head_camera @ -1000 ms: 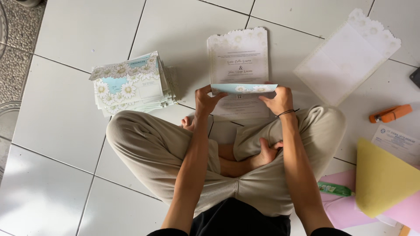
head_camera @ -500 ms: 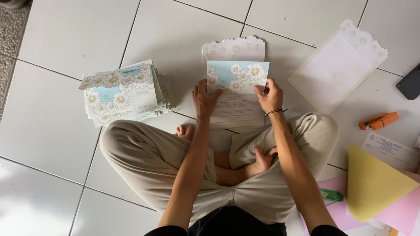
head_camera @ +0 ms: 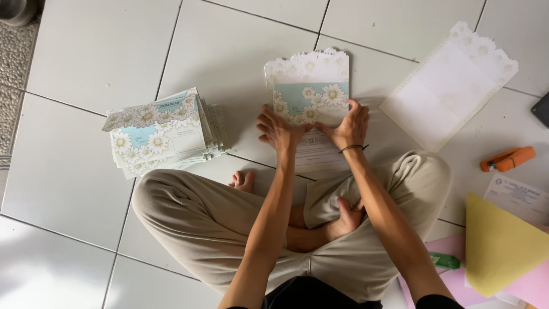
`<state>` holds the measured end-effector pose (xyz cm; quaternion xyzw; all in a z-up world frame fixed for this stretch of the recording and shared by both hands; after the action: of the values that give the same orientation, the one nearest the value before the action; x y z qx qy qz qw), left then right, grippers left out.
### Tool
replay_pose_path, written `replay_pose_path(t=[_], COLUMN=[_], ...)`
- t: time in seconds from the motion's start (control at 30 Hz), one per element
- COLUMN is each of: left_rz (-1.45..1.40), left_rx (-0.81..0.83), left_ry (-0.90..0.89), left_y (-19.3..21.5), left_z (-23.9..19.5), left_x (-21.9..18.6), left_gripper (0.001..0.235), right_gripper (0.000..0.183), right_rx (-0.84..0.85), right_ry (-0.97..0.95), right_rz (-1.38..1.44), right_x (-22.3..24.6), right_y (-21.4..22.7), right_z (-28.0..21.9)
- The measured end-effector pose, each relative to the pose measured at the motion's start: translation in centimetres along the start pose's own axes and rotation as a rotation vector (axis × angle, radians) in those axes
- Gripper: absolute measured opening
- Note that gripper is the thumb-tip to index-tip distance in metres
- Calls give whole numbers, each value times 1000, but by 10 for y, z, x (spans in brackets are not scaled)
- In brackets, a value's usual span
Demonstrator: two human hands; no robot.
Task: The person sits on the floor and assembles invitations by placing a floral card into a white envelope. They repeatedly pick up a card, insert it into an envelope, and place the completed invitation on a growing stack.
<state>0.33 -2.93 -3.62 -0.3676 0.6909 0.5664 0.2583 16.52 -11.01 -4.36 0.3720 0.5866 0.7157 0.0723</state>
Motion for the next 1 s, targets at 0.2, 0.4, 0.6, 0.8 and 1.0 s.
replay_pose_path(t=[0.2,0.4,0.6,0.8,1.0], left_rz=[435,223,2,-151,-242], left_rx=[-124,130,246,368,386], left_ry=[240,25,-37,-22,33], left_y=[-24,-5,25,50,66], left_z=[9,25,62,74,72], left_x=[-13,10,24,30,10], left_gripper=[147,146,144,107,100], right_gripper=[129,116,95,80,78], right_rx=[138,199,282,449,491], right_ry=[-112,-190,-183,-192,-121], right_rz=[2,52,112,304,359], right_x=[8,-5,-35,-52,-40], right_y=[4,-4,2,20,35], right_z=[2,10,25,43,48])
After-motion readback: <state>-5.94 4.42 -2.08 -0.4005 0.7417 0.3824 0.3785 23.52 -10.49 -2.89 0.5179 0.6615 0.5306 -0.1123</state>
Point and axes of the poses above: each hand's wrist, its own z-axis towards the middle knuckle, its own y-axis out of the back of the hand, x = y × z, the point moved 2 cm from there along z, towards the middle knuckle, and after that the axes turned 9 degrees about -z, right-handed, at the moved point
